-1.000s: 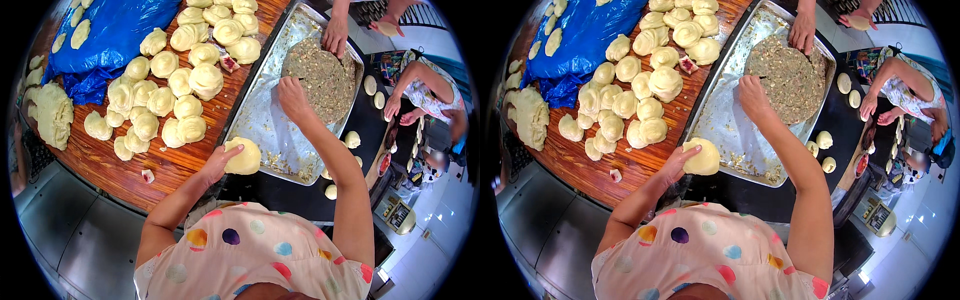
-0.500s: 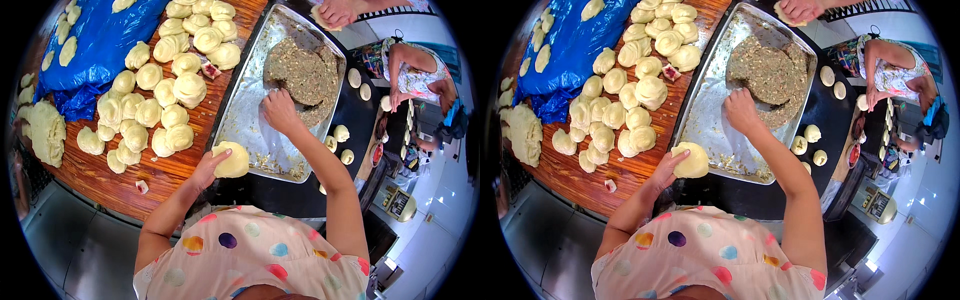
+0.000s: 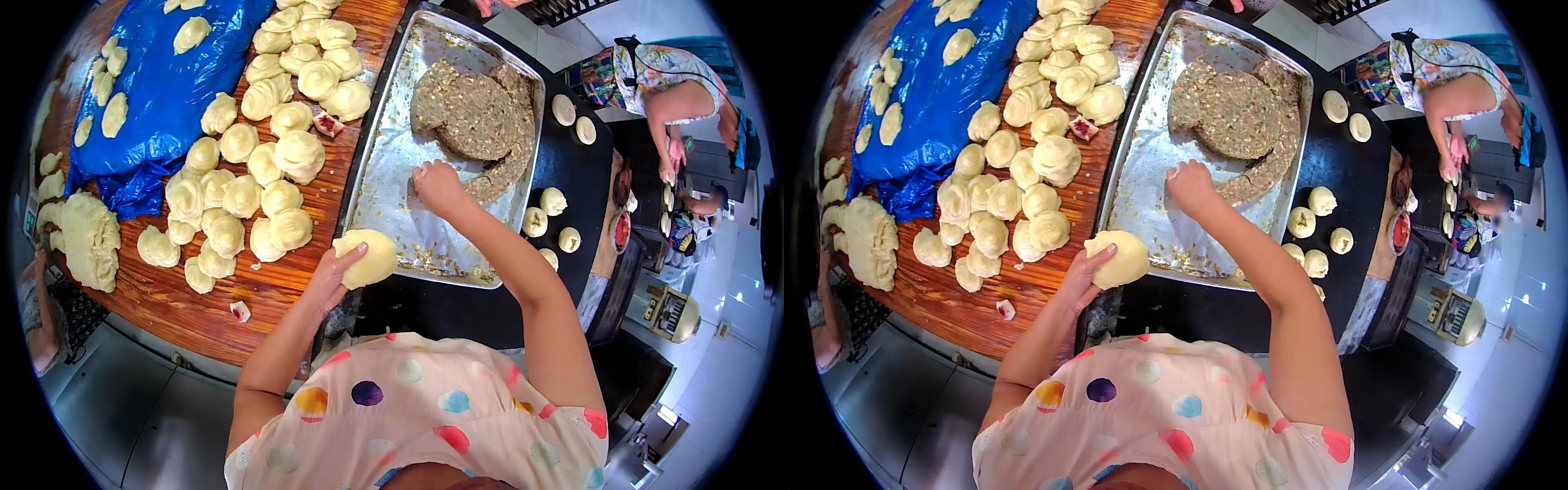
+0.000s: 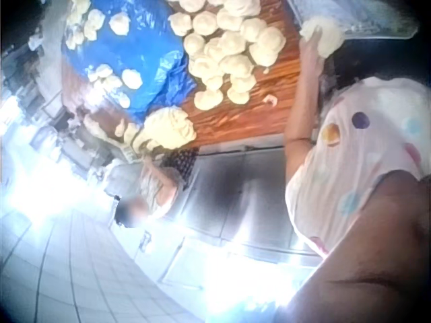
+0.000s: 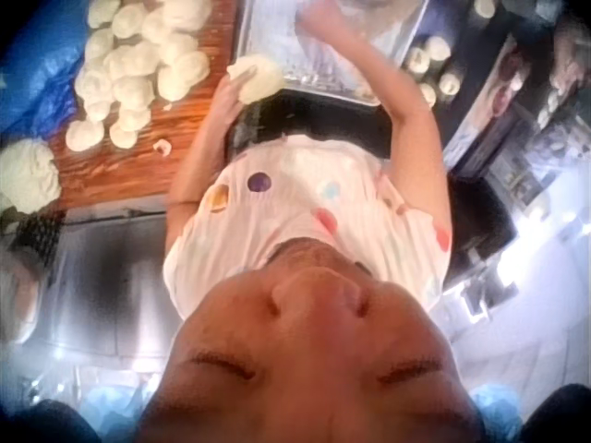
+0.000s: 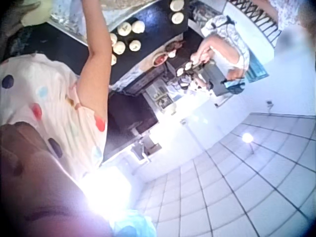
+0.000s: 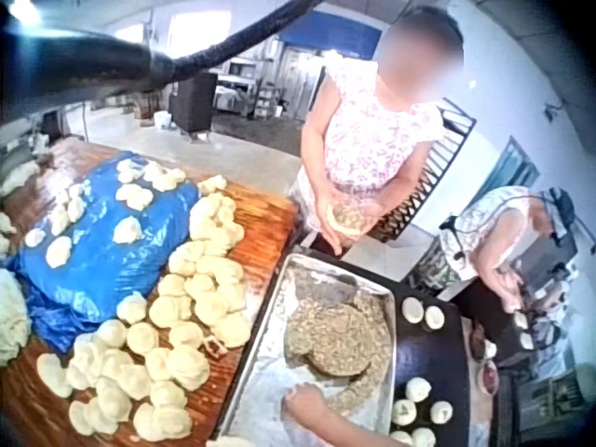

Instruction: The person flattens dough balls, scoops a grainy filling from a metal tray, and encloses the filling within the dough to form round pastries. The finished pastries are placed on a black mat. Other people are visible working at the same table.

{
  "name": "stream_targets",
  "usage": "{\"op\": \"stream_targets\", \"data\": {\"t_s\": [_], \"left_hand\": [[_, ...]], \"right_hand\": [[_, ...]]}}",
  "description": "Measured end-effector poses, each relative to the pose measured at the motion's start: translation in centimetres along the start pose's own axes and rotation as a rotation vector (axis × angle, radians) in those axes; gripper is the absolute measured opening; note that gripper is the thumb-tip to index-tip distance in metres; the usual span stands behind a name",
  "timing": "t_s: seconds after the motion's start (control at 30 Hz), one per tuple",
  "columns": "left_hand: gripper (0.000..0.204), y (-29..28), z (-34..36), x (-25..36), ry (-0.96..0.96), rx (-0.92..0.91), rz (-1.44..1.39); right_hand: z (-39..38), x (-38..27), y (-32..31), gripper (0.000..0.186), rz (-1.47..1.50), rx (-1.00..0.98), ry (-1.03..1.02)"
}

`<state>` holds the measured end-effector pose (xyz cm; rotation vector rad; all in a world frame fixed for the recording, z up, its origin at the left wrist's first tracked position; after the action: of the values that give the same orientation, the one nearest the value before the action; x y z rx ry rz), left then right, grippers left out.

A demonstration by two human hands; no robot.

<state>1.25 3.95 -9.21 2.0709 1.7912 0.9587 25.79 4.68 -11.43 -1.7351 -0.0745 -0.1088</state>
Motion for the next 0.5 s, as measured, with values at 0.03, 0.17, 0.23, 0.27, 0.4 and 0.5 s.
{"op": "stream_targets", "data": {"t_s": [0.03,0.17,0.23,0.27,0.4,0.5], "left_hand": [[0.046,0.4,-0.2,0.2,0.016,-0.012,0.009],[0.045,1.4,-0.2,0.3,0.048,-0.046,-0.011],[0.045,1.8,-0.2,0.3,0.044,-0.062,-0.037],[0.045,2.2,-0.1,0.4,0.040,-0.073,-0.047],[0.047,3.2,0.9,0.9,0.053,-0.130,-0.205],[0.051,4.7,2.6,1.2,0.074,-0.139,-0.294]], "right_hand": [[0.2,0.1,-0.1,0.013,0.049,0.000,-0.003],[0.9,1.7,-1.0,0.022,0.250,-0.121,0.084],[1.5,3.1,-1.1,0.042,0.447,-0.224,0.234],[1.7,4.0,-1.1,0.045,0.560,-0.181,0.284],[1.4,4.9,-4.1,0.053,1.073,-0.078,0.512],[-1.0,3.5,-8.8,0.049,1.270,0.139,0.532]]}}
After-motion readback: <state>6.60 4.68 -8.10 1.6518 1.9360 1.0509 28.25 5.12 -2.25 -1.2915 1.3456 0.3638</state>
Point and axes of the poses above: each hand's wrist, its own z-axis towards the middle knuckle, its own y-axis out of the palm, x = y × z, the point moved 6 cm from there along z, towards the middle knuckle, and after that the axes turned 5 degrees about x, right-handed, at the moved point
